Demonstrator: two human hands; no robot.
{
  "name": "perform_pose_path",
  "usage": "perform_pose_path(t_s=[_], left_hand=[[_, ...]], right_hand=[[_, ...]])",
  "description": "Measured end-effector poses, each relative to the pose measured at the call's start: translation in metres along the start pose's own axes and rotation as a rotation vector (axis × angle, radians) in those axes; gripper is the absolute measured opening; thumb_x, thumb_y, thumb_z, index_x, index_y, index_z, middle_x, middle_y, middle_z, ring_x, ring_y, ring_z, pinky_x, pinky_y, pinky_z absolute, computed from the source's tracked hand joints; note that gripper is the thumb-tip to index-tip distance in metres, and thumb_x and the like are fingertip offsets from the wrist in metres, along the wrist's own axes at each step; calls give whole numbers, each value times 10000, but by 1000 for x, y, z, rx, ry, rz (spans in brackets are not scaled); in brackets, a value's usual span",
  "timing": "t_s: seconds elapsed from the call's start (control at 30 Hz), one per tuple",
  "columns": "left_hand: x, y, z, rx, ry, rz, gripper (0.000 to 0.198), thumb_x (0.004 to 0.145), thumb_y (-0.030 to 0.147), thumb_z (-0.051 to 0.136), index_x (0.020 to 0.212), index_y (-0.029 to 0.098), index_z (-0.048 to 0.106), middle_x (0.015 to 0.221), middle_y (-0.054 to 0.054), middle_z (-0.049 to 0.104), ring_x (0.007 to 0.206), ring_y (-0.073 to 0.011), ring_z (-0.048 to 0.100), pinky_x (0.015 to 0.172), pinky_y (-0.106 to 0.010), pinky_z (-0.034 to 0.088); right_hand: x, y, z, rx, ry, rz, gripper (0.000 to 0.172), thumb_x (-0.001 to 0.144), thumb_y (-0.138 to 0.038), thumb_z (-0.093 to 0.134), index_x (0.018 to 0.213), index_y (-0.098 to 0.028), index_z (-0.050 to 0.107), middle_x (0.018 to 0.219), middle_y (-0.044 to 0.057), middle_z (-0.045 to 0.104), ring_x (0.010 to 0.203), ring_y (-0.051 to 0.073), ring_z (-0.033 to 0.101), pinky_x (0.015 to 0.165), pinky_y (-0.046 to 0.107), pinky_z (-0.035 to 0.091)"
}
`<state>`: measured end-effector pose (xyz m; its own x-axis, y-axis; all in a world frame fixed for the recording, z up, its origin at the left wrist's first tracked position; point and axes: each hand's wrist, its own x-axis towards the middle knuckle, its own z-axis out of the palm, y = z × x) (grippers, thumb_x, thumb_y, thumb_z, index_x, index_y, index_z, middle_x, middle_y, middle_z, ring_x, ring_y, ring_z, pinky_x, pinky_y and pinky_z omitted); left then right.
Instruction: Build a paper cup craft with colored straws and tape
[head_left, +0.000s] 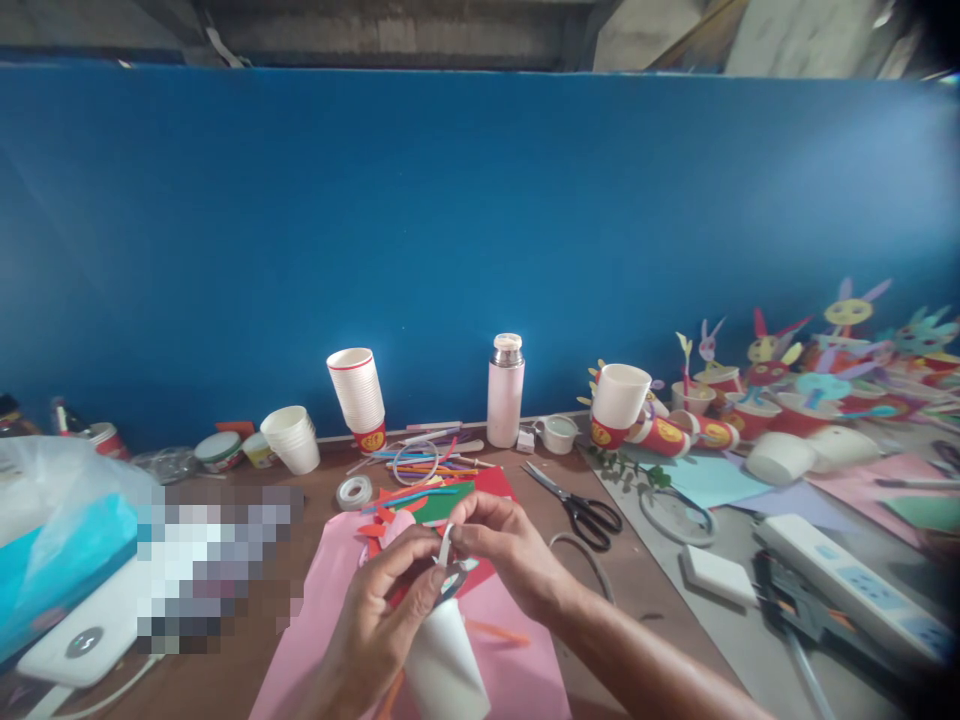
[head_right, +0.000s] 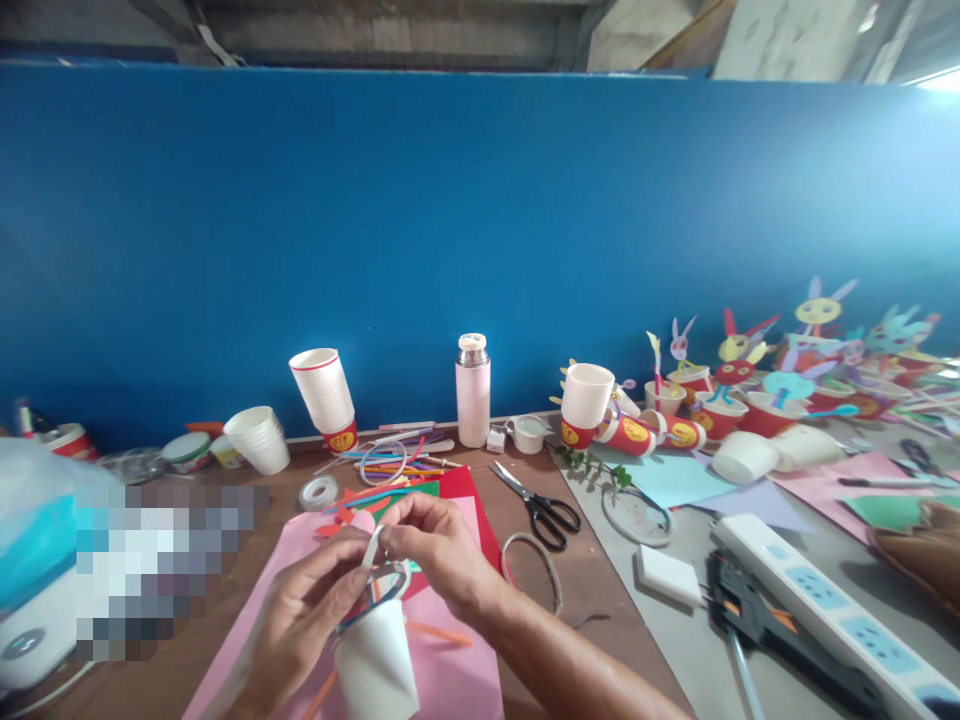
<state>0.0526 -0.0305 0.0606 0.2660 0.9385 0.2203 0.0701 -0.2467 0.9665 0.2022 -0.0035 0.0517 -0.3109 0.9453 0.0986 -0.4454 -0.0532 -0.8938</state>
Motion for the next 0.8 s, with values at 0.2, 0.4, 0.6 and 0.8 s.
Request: perform_pose_path(t_s=[0.2,0.4,0.6,0.8], left_hand=[[0,1,-6,-100,-37,-72,222,798,316,543,901,182,686,854,-51,637,759,-180,569,670,-228,444],[0,-4,-12,-189,-128,-79,348,858,371,404,947,152,658,867,-74,637,764,-198,562,722,-290,457],[0,-2,-1,-178,91,-205,239,732,386,616,807,160,642,694,-30,646,620,-168,607,599,-262,505],[-1,-1,1,-165,163,-219,246,693,400,651,683,157,610,540,9,597,508,-132,579,472,-208,499]], right_hand=[[0,1,2,16,-8,-4,169,647,-244,698,695,-125,587,573,-16,589,513,78,502,535,208,377],[-1,-2,2,-27,21,-1,203,634,-275,716,684,-129,585,558,-29,562,497,65,468,512,198,343],[-1,2,4,-76,-27,12,201,662,-294,703,691,-134,586,589,-20,582,522,77,509,536,210,384],[-2,5,3,-84,-57,28,169,672,-282,699,704,-134,625,603,-21,588,548,74,508,564,207,392]])
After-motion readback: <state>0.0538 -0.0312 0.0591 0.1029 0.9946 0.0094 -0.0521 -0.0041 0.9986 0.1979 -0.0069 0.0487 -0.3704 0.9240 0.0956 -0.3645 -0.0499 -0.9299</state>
